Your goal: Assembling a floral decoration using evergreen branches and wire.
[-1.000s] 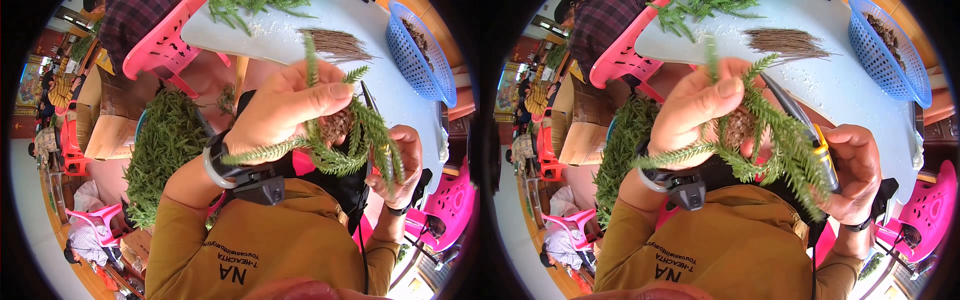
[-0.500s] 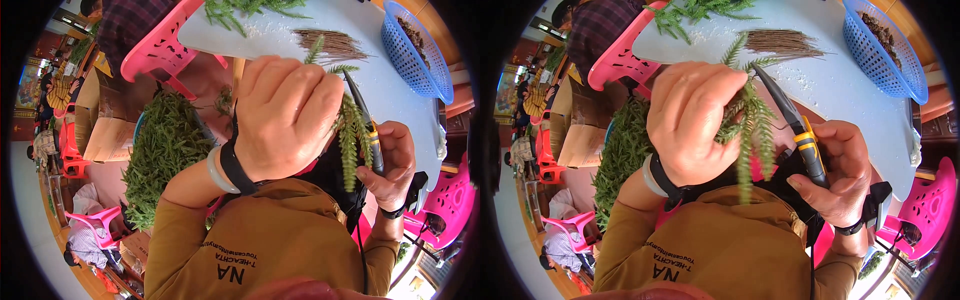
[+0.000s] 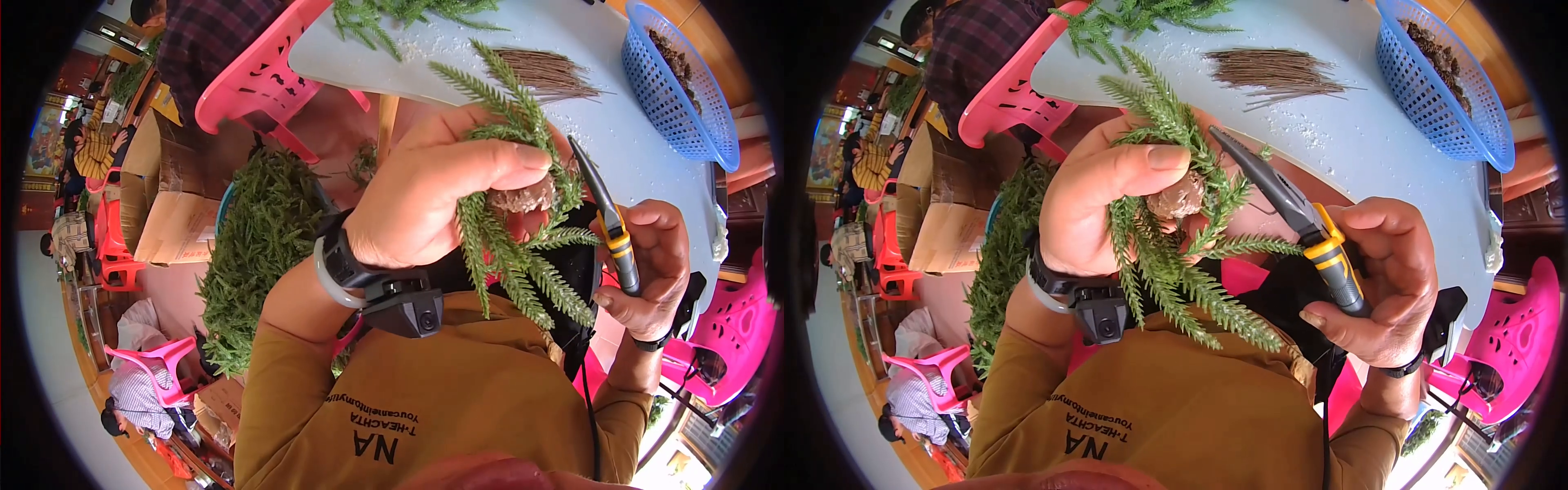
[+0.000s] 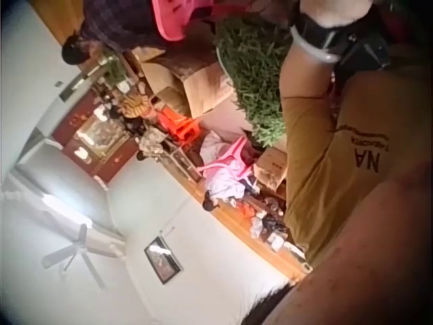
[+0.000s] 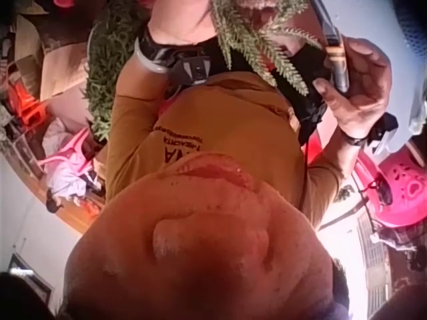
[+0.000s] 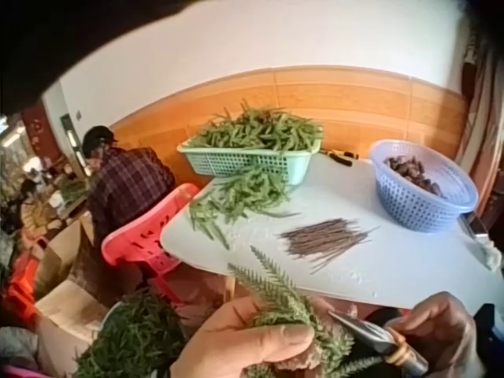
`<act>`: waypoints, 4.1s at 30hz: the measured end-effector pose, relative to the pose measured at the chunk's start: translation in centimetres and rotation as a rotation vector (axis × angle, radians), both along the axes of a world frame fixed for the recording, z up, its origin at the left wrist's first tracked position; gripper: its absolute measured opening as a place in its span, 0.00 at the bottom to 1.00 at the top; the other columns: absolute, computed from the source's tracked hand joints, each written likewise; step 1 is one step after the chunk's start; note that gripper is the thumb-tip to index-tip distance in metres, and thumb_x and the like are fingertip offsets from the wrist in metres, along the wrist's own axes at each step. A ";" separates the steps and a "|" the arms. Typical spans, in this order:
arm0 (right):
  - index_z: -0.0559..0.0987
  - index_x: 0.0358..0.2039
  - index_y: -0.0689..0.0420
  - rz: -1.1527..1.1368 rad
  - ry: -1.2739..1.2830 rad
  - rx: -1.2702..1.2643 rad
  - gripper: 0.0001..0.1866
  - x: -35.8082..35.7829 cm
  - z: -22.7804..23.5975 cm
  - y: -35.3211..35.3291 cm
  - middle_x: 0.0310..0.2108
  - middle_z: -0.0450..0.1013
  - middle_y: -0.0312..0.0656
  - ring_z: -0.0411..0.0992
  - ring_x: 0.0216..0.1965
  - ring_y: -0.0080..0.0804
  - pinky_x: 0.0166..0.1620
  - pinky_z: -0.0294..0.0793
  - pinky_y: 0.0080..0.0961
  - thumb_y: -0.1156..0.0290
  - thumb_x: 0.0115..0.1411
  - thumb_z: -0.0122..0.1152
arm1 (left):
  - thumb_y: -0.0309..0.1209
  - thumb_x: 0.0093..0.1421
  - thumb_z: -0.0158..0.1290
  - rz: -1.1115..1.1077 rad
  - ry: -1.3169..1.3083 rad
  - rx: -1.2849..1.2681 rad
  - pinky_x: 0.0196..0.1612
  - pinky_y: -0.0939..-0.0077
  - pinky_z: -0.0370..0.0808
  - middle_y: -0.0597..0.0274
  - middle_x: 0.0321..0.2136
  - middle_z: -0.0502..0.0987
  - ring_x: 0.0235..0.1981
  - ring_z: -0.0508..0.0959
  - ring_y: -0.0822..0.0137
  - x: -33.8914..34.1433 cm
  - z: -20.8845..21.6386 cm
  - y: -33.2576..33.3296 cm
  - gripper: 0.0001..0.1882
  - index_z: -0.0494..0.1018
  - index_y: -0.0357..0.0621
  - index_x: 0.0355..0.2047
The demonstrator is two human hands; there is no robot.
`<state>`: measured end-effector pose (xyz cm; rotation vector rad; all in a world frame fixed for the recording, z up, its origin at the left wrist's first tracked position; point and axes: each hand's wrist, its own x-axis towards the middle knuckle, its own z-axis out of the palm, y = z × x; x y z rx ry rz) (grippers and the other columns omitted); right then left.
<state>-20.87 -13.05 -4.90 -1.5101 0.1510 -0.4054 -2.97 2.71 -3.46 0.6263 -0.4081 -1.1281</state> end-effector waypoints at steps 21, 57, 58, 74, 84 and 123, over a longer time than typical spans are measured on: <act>0.63 0.45 0.64 -0.107 0.026 -0.093 0.36 -1.0 0.2 1.6 0.45 0.67 0.50 0.67 0.45 0.32 0.50 0.62 0.24 0.76 0.34 0.71 | 0.21 0.51 0.52 0.486 -0.922 0.235 0.30 0.81 0.69 0.62 0.29 0.74 0.26 0.72 0.75 -1.0 -0.3 0.6 0.08 0.72 0.35 0.33; 0.63 0.45 0.64 0.026 -0.038 0.056 0.34 -1.0 0.0 2.5 0.45 0.68 0.50 0.66 0.49 0.36 0.53 0.61 0.30 0.79 0.37 0.69 | 0.24 0.35 0.54 1.286 -2.019 -0.322 0.21 0.75 0.66 0.57 0.24 0.69 0.21 0.69 0.64 0.3 -2.1 -0.6 0.13 0.74 0.32 0.25; 0.63 0.45 0.64 0.025 -0.037 0.070 0.34 -1.0 -0.1 2.5 0.45 0.68 0.49 0.66 0.49 0.35 0.53 0.61 0.30 0.79 0.37 0.70 | 0.24 0.35 0.54 1.272 -2.007 -0.313 0.21 0.75 0.66 0.57 0.24 0.70 0.21 0.69 0.64 0.2 -2.1 -0.6 0.13 0.74 0.32 0.25; 0.63 0.45 0.64 0.030 -0.084 -0.066 0.34 -0.9 -0.7 1.5 0.45 0.67 0.50 0.66 0.49 0.35 0.53 0.62 0.29 0.82 0.37 0.69 | 0.21 0.38 0.58 0.923 -1.651 -0.132 0.22 0.77 0.67 0.56 0.22 0.72 0.21 0.72 0.64 -0.3 -1.3 -0.3 0.15 0.72 0.34 0.30; 0.61 0.47 0.64 -0.049 -0.110 -0.133 0.38 -0.9 -1.4 0.9 0.46 0.66 0.50 0.66 0.50 0.38 0.53 0.62 0.30 0.83 0.34 0.69 | 0.25 0.49 0.50 0.071 -0.318 0.270 0.16 0.82 0.66 0.54 0.24 0.75 0.10 0.68 0.73 -0.6 1.5 1.2 0.11 0.71 0.33 0.33; 0.64 0.46 0.66 -0.041 -0.010 -0.068 0.36 -0.9 0.2 1.8 0.44 0.67 0.49 0.67 0.47 0.34 0.52 0.62 0.26 0.75 0.34 0.71 | 0.23 0.45 0.55 0.804 -1.770 -0.036 0.32 0.78 0.69 0.65 0.24 0.75 0.27 0.72 0.67 -0.2 -0.6 1.4 0.15 0.71 0.37 0.37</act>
